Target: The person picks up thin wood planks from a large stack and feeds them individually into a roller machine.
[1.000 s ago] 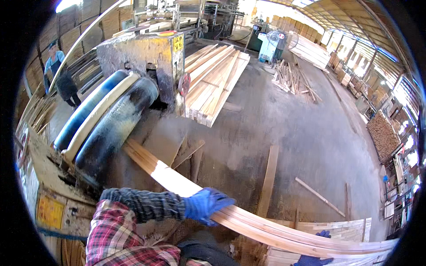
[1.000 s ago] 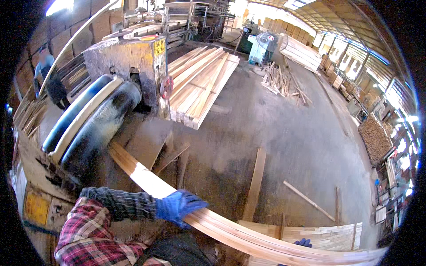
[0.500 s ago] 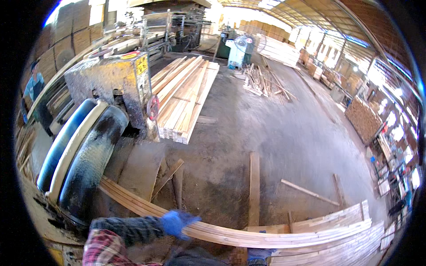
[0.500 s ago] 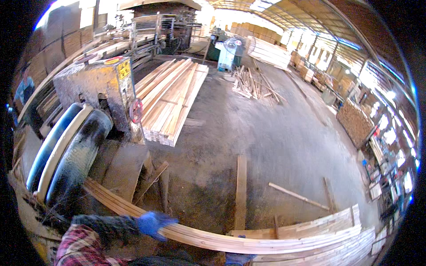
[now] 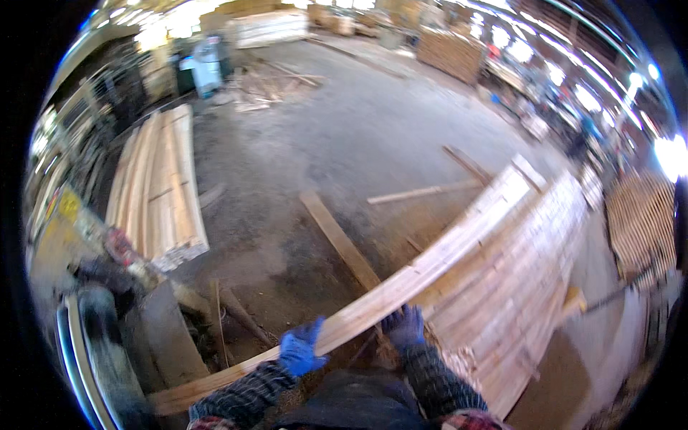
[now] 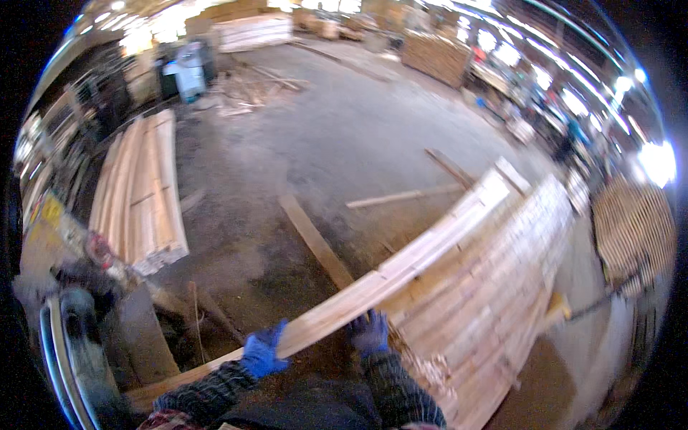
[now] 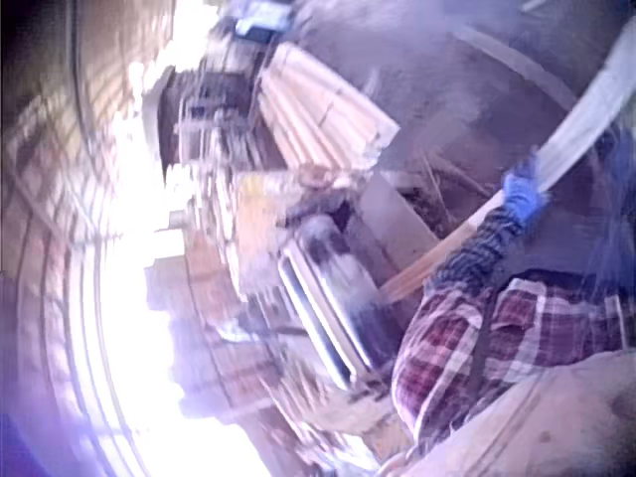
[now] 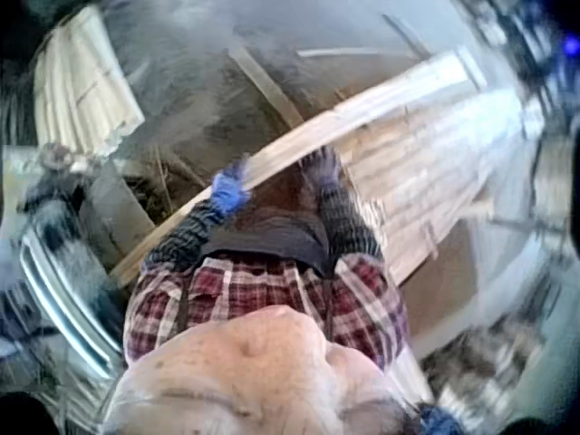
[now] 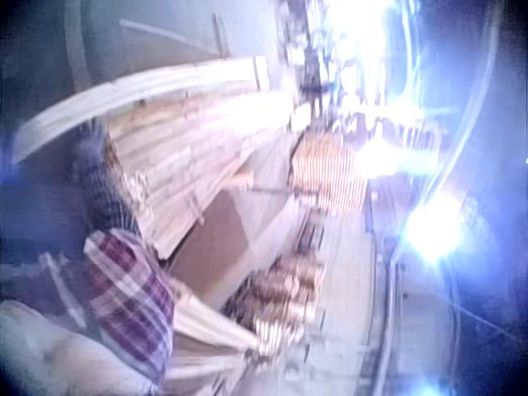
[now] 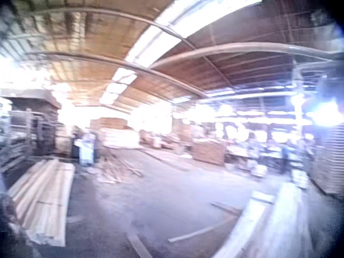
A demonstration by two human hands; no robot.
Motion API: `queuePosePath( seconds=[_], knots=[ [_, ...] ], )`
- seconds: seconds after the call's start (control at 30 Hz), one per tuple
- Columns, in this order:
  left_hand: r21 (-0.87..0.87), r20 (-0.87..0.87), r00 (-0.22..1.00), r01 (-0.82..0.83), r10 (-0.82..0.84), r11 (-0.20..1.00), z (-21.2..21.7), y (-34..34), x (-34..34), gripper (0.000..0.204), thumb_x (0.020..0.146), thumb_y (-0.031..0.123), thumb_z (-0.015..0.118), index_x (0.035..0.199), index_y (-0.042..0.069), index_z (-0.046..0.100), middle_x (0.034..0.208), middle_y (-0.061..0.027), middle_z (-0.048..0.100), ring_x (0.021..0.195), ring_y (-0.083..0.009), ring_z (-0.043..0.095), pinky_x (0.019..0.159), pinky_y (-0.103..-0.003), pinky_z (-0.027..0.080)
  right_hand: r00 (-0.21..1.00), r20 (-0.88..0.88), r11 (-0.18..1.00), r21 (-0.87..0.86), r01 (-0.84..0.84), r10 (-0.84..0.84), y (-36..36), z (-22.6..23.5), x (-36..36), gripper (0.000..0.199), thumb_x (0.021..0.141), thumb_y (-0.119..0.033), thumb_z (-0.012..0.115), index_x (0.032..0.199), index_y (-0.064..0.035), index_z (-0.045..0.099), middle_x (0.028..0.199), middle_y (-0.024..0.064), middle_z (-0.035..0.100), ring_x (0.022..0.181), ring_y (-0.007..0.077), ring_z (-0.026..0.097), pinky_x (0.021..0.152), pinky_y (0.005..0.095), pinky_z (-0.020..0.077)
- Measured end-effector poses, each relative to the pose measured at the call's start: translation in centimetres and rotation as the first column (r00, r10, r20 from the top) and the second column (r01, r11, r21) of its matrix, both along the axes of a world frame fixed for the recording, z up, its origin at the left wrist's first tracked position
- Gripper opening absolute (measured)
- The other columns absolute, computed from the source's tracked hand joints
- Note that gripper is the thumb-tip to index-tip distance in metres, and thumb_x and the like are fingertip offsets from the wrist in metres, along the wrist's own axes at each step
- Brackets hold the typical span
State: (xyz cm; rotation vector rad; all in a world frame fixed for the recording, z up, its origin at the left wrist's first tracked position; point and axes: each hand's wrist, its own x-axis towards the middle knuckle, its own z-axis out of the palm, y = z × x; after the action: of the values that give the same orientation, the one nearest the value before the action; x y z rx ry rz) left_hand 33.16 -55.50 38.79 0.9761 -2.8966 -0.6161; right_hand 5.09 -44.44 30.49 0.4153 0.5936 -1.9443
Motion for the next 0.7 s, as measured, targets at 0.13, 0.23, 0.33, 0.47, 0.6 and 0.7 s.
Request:
queuePosePath(
  seconds=[0.13, 0.23, 0.33, 0.47, 0.6, 0.7],
  knots=[
    [0.057, 0.058, 0.998, -0.014, 0.010, 0.998, 0.7, 1.9, 4.3, 0.104, 0.061, 0.047, 0.075, 0.143, 0.007, 0.025, 0.124, -0.0200, 0.052, 0.108, -0.0352, 0.055, 0.092, -0.047, 0.042, 0.995, -0.046, 0.995, 0.034, 0.095, -0.093, -0.4, 0.9, -6.1, 0.066, 0.087, -0.063, 0.041, 0.128, -0.0133, 0.050, 0.128, 0.0129, 0.052, 0.115, 0.0332, 0.049, 0.097, 0.0535, 0.0393],
    [0.147, 0.123, 0.992, -0.009, -0.009, 0.989, 2.6, 2.5, 7.3, 0.107, 0.061, 0.047, 0.077, 0.144, 0.008, 0.022, 0.125, -0.0209, 0.051, 0.110, -0.0374, 0.053, 0.093, -0.048, 0.041, 0.986, -0.067, 0.985, 0.069, 0.155, -0.151, -0.2, 0.6, -8.2, 0.072, 0.083, -0.068, 0.044, 0.131, -0.0137, 0.048, 0.128, 0.0139, 0.053, 0.116, 0.0351, 0.049, 0.098, 0.0579, 0.0375],
    [0.295, 0.067, 0.996, -0.068, 0.051, 0.953, 2.8, 2.6, 11.0, 0.106, 0.063, 0.048, 0.078, 0.143, 0.006, 0.024, 0.123, -0.0235, 0.051, 0.110, -0.0393, 0.053, 0.092, -0.049, 0.042, 0.991, -0.051, 0.987, 0.095, 0.128, -0.124, -0.6, -0.7, -6.7, 0.072, 0.082, -0.067, 0.048, 0.132, -0.0147, 0.047, 0.131, 0.0130, 0.050, 0.119, 0.0367, 0.046, 0.100, 0.0607, 0.0340],
    [0.248, -0.072, 0.997, 0.052, -0.036, 0.967, 4.6, 1.2, 8.5, 0.102, 0.064, 0.048, 0.078, 0.140, 0.002, 0.029, 0.123, -0.0245, 0.052, 0.107, -0.0408, 0.055, 0.089, -0.048, 0.046, 0.999, 0.038, 0.999, 0.022, 0.023, -0.024, -2.1, 1.7, 0.4, 0.075, 0.080, -0.065, 0.054, 0.132, -0.0123, 0.045, 0.132, 0.0122, 0.050, 0.121, 0.0365, 0.045, 0.103, 0.0587, 0.0324],
    [0.123, -0.236, 0.970, 0.091, -0.060, 0.988, 2.8, 0.3, -1.1, 0.101, 0.063, 0.042, 0.079, 0.141, 0.002, 0.027, 0.124, -0.0243, 0.051, 0.108, -0.0386, 0.055, 0.089, -0.047, 0.046, 0.992, 0.039, 0.993, -0.016, -0.119, 0.120, -3.4, 0.0, 5.8, 0.073, 0.081, -0.066, 0.052, 0.131, -0.0132, 0.046, 0.130, 0.0120, 0.052, 0.119, 0.0332, 0.048, 0.101, 0.0512, 0.0392],
    [0.023, -0.272, 0.960, 0.072, -0.063, 0.997, 1.3, -0.2, -8.3, 0.103, 0.060, 0.037, 0.080, 0.143, 0.008, 0.025, 0.122, -0.0220, 0.051, 0.107, -0.0371, 0.054, 0.089, -0.045, 0.046, 0.902, -0.032, 0.902, -0.015, -0.431, 0.431, -1.2, -5.7, 6.8, 0.071, 0.085, -0.062, 0.050, 0.136, -0.0127, 0.042, 0.132, 0.0126, 0.050, 0.121, 0.0302, 0.046, 0.103, 0.0500, 0.0367]
  ],
)
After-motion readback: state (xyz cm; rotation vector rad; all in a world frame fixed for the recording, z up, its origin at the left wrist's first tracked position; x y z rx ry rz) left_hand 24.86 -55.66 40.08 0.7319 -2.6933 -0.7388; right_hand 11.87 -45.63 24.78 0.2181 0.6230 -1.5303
